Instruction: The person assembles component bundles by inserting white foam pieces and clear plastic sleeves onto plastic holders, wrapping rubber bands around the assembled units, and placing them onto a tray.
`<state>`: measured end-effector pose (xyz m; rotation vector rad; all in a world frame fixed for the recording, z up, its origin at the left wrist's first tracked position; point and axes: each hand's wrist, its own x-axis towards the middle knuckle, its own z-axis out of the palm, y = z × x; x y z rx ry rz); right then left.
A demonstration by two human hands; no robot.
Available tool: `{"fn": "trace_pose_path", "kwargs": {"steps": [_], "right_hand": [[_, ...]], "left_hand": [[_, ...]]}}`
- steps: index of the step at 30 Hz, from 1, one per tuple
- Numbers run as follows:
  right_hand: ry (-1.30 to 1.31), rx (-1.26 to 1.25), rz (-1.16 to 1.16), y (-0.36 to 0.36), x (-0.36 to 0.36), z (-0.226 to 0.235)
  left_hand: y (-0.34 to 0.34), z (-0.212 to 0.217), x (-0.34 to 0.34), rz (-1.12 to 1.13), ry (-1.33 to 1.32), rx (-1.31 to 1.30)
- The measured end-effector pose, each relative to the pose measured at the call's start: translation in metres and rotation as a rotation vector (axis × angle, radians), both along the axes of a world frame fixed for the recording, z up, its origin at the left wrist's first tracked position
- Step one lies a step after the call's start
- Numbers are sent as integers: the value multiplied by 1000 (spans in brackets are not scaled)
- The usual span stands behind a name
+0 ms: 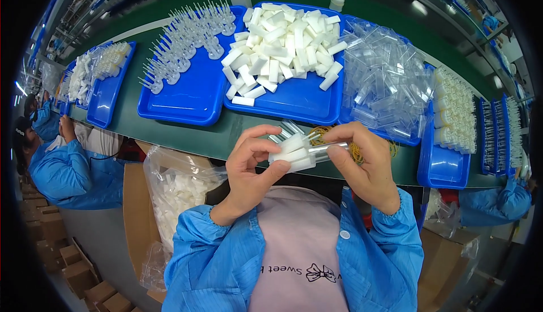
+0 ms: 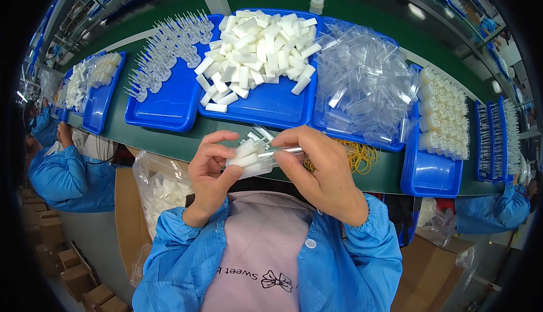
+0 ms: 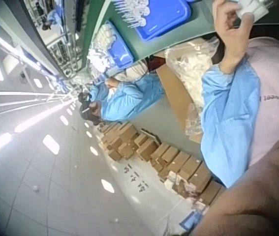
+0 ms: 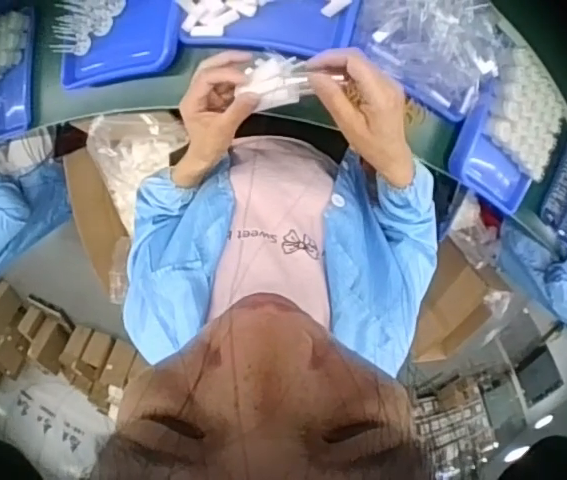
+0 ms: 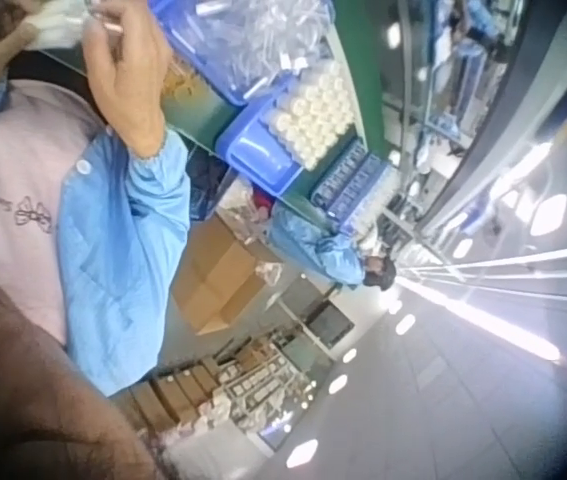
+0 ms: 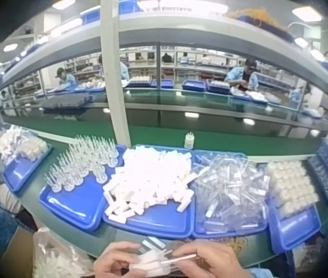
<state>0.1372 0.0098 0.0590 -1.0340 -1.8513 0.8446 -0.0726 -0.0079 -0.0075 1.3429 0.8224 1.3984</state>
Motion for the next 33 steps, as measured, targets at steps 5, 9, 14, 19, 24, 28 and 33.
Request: {"fn": "trace_pose_path", "kwargs": {"steps": [5,9,14,19,24,28,33], "right_hand": [[-37,29,-37,-6,2,4],[-110,194,-35,-7,2,0],[-134,272,-77,-7,-1,-4],[-17,165,-105,-3,-4,-3],[15,111,-76,4,-1,-8],[50,77,-47,9,3,-10],[63,76,-40,9,4,-7]], "left_hand": [[1,3,4,6,-31,-42],[7,4,5,2,-34,-61],[8,7,7,-22,-121,-144],[3,12,2,52,161,57],[4,11,1,76,301,247],[8,10,3,20,292,331],[6,10,5,43,264,322]]}}
